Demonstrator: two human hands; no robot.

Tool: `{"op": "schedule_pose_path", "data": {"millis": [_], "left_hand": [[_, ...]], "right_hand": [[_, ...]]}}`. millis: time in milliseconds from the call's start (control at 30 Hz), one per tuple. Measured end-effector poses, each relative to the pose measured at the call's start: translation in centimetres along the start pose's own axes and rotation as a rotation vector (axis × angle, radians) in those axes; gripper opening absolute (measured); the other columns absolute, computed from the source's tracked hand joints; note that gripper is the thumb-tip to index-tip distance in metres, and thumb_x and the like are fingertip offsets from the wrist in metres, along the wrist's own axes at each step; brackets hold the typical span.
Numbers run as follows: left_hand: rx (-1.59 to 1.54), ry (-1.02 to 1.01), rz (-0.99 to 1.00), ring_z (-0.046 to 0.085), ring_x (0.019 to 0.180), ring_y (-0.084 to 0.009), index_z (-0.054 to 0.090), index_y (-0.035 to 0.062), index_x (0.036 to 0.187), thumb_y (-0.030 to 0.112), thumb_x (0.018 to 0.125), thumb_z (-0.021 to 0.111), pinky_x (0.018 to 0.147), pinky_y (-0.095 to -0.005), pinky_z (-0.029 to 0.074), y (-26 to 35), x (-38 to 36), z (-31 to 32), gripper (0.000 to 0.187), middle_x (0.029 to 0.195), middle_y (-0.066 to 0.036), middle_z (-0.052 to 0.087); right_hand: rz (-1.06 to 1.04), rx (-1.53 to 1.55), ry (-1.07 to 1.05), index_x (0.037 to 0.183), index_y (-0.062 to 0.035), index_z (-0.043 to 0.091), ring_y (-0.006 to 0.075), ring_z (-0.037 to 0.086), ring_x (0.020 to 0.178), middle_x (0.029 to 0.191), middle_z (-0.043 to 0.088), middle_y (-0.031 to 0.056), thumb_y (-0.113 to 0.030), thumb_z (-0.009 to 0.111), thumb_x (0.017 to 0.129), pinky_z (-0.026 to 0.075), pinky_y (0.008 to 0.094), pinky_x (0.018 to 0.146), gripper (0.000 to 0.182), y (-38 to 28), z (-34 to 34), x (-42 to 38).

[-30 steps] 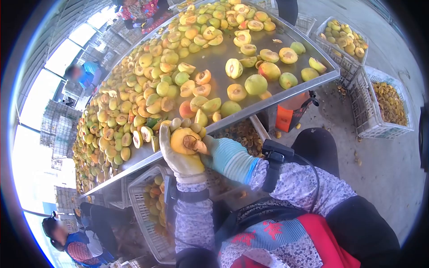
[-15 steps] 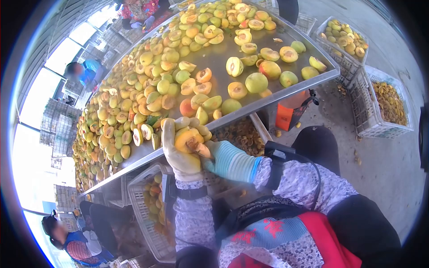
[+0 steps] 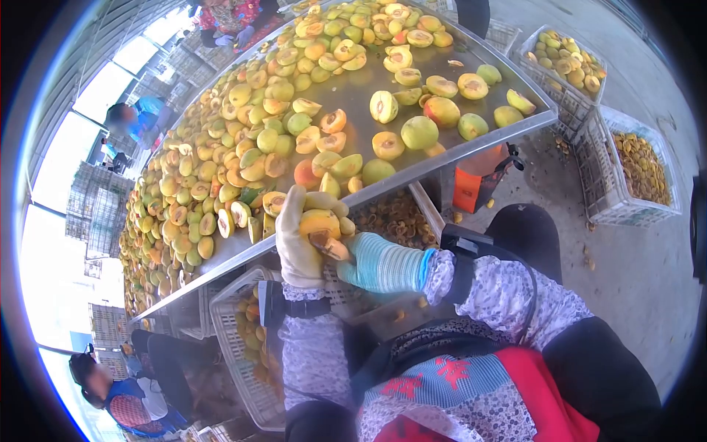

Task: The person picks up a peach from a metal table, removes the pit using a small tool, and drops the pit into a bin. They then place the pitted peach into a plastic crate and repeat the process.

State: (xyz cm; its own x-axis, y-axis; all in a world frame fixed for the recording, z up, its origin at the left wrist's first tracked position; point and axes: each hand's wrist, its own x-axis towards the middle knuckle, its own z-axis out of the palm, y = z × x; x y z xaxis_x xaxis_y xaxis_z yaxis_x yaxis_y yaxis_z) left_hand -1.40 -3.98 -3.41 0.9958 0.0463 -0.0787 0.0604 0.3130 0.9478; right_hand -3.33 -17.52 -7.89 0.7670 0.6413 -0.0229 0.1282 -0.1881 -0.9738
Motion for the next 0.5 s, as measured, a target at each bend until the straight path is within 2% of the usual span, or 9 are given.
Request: {"op": "schedule_pose_path", "data": {"millis": [67,133,167,267,333,400,433,467,500], "left_hand": [[0.173,-0.057,0.034,0.058,0.053,-0.0265,0.059,0.0054,0.082,0.046,0.096,0.052,0.049,-0.0357,0.049,-0.2,0.1,-0.1,0.044,0.074,-0.015,0.063],[0.17,-0.013,-0.045,0.059,0.054,-0.0262,0.06,0.0054,0.082,0.046,0.097,0.05,0.051,-0.0363,0.05,-0.4,-0.3,0.3,0.044,0.073,-0.014,0.063],[-0.125,-0.071,-0.098,0.061,0.061,-0.0262,0.061,0.0069,0.086,0.046,0.098,0.047,0.054,-0.0371,0.051,-0.7,-0.7,0.7,0.043,0.076,-0.012,0.064],[-0.451,-0.206,0.019,0.063,0.066,-0.0267,0.061,0.0088,0.09,0.046,0.098,0.048,0.055,-0.0376,0.051,-2.0,0.8,-0.1,0.04,0.081,-0.01,0.065],[-0.513,-0.127,-0.035,0.063,0.067,-0.0263,0.06,0.0106,0.094,0.044,0.098,0.051,0.053,-0.0365,0.05,-1.8,1.0,-0.5,0.035,0.084,-0.009,0.065],[-0.474,-0.021,-0.069,0.062,0.067,-0.0262,0.06,0.0097,0.095,0.042,0.097,0.052,0.056,-0.0369,0.052,-0.7,0.6,-0.7,0.033,0.084,-0.009,0.065],[-0.447,-0.063,0.005,0.063,0.072,-0.0261,0.06,0.0082,0.097,0.041,0.098,0.053,0.059,-0.0377,0.054,-0.6,0.8,-2.5,0.034,0.087,-0.01,0.066],[-0.459,-0.106,0.042,0.065,0.079,-0.026,0.06,0.0054,0.103,0.042,0.097,0.053,0.062,-0.0383,0.056,0.4,0.1,-3.6,0.038,0.092,-0.012,0.066],[-0.356,0.156,0.1,0.065,0.083,-0.0258,0.059,0.005,0.111,0.041,0.096,0.055,0.064,-0.0383,0.056,1.5,-1.4,-4.7,0.039,0.097,-0.013,0.065]], "right_hand": [[-0.021,-0.217,0.045,0.113,0.0024,0.057,0.025,0.066,0.068,0.077,0.064,0.0149,-0.03,0.049,0.096,0.056,0.0377,0.057,0.038,0.1,-0.1,-0.2],[0.126,0.252,-0.095,0.105,0.0007,0.06,0.0223,0.062,0.06,0.072,0.062,0.0118,-0.028,0.049,0.095,0.053,0.0356,0.051,0.032,-0.1,-0.1,-0.8],[0.225,0.585,-0.292,0.101,-0.0021,0.059,0.0198,0.055,0.049,0.067,0.058,0.0082,-0.028,0.05,0.095,0.048,0.0328,0.044,0.028,-0.1,-0.2,-1.3],[0.261,0.666,-0.377,0.1,-0.0037,0.058,0.0167,0.048,0.046,0.067,0.055,0.0049,-0.028,0.051,0.094,0.044,0.0291,0.042,0.026,-1.1,-0.9,-1.5],[0.142,0.307,-0.317,0.106,-0.0018,0.059,0.0228,0.06,0.055,0.074,0.063,0.0113,-0.028,0.052,0.094,0.051,0.0347,0.05,0.029,-1.4,-1.2,-1.5],[-0.124,-0.452,-0.067,0.114,-0.0024,0.06,0.03,0.07,0.076,0.088,0.069,0.0177,-0.03,0.055,0.094,0.056,0.0418,0.066,0.035,0.1,-1.0,-1.7],[0.245,-0.411,-0.168,0.12,-0.0069,0.061,0.0337,0.07,0.093,0.1,0.07,0.0199,-0.033,0.056,0.093,0.055,0.0459,0.081,0.039,-0.8,-1.8,-1.6],[0.198,-0.622,-0.143,0.117,-0.0101,0.066,0.0331,0.07,0.095,0.1,0.07,0.0186,-0.033,0.056,0.092,0.054,0.0469,0.084,0.035,0.0,-2.1,-1.6],[0.277,-0.691,-0.179,0.116,-0.0102,0.068,0.0332,0.069,0.096,0.101,0.071,0.0179,-0.033,0.056,0.093,0.054,0.0468,0.085,0.034,0.6,-2.5,-2.1]]}}
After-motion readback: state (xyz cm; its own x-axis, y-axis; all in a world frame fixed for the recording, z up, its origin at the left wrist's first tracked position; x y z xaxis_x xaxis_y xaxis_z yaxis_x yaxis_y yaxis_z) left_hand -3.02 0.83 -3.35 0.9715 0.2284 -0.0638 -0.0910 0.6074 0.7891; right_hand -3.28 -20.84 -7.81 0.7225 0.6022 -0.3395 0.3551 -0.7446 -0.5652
